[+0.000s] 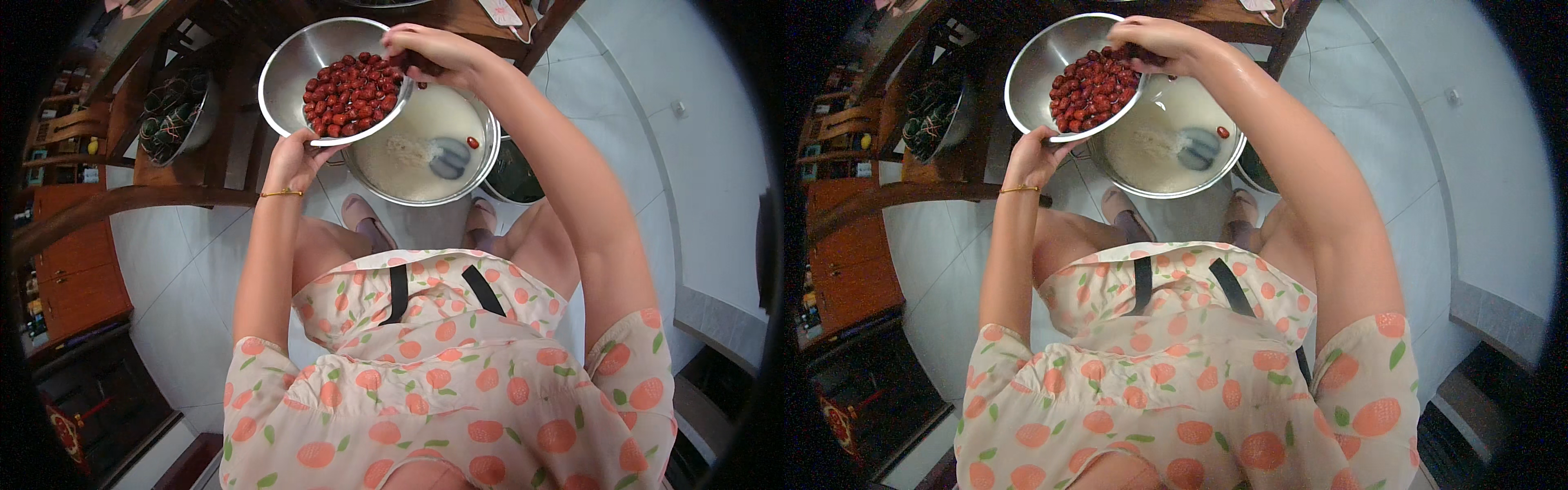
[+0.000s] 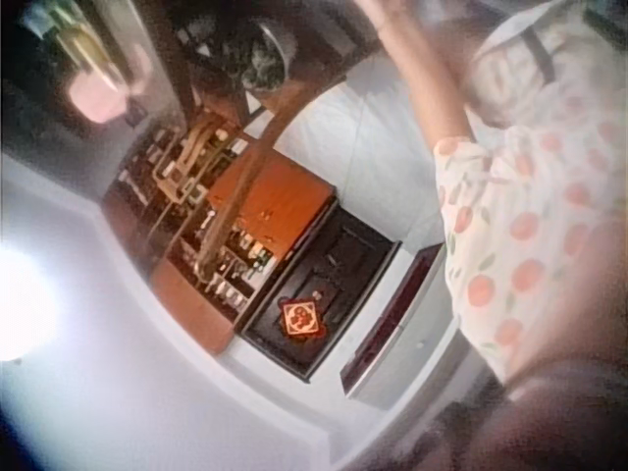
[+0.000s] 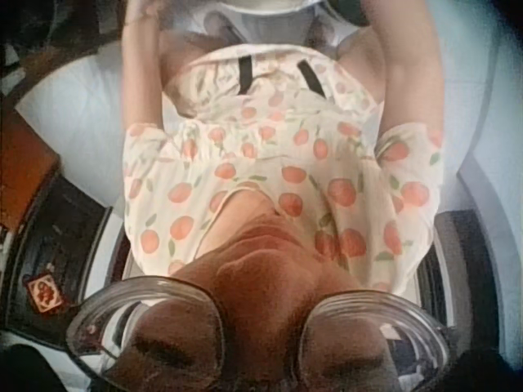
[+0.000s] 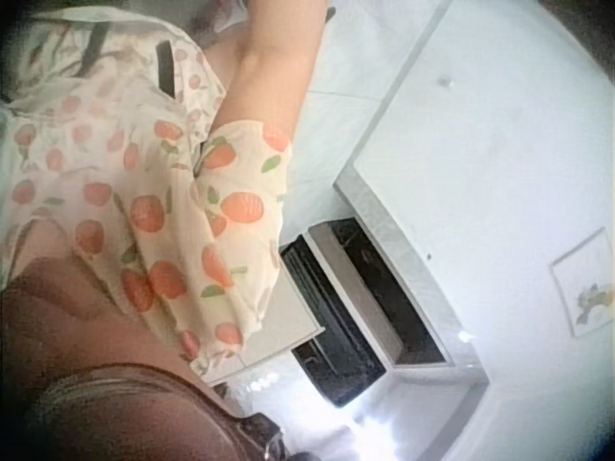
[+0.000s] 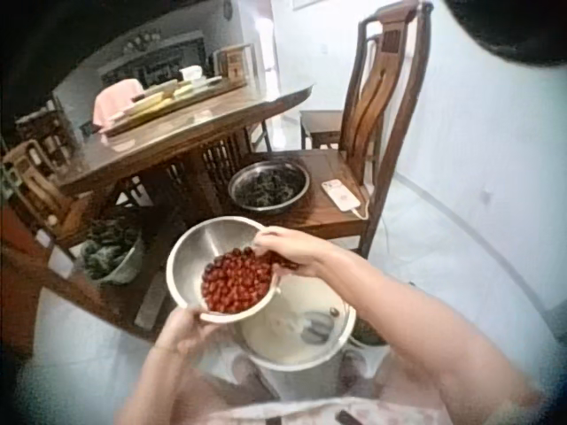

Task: The person wraps glutinous rice and red dates in bamboo leaves to make zongzi. They fold the leaves, fill them with rice and dates, tie them with string, and trim the excess string with scissors. The person also washes red dates in the kitchen sink and adds them to a pot of rice.

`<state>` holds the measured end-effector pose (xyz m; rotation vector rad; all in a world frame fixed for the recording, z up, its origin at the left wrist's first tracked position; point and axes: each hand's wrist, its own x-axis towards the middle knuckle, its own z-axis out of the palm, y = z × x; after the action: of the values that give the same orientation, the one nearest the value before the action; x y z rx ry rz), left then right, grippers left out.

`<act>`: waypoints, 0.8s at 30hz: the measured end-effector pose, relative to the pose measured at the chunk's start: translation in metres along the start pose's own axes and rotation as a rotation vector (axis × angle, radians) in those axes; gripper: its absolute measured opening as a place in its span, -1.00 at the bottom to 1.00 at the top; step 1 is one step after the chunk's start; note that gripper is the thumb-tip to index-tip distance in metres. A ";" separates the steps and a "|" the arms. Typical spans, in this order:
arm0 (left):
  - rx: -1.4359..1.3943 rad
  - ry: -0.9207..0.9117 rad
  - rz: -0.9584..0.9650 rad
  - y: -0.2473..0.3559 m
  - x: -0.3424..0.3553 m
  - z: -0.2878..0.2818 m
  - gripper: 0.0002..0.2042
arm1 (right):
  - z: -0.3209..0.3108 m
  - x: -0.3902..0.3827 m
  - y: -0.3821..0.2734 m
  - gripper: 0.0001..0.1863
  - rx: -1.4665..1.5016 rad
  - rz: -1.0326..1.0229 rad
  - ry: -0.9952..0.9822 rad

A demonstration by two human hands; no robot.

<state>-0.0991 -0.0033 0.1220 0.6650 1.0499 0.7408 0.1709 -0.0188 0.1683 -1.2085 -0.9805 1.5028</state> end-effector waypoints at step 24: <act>0.133 -0.008 0.030 -0.015 0.020 0.003 -0.48 | 0.058 0.046 0.093 0.04 -1.263 -0.112 0.175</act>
<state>-0.0870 0.0034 0.1006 0.7987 1.0906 0.6974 0.0935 0.0021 0.0799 -2.0142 -1.9230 0.5496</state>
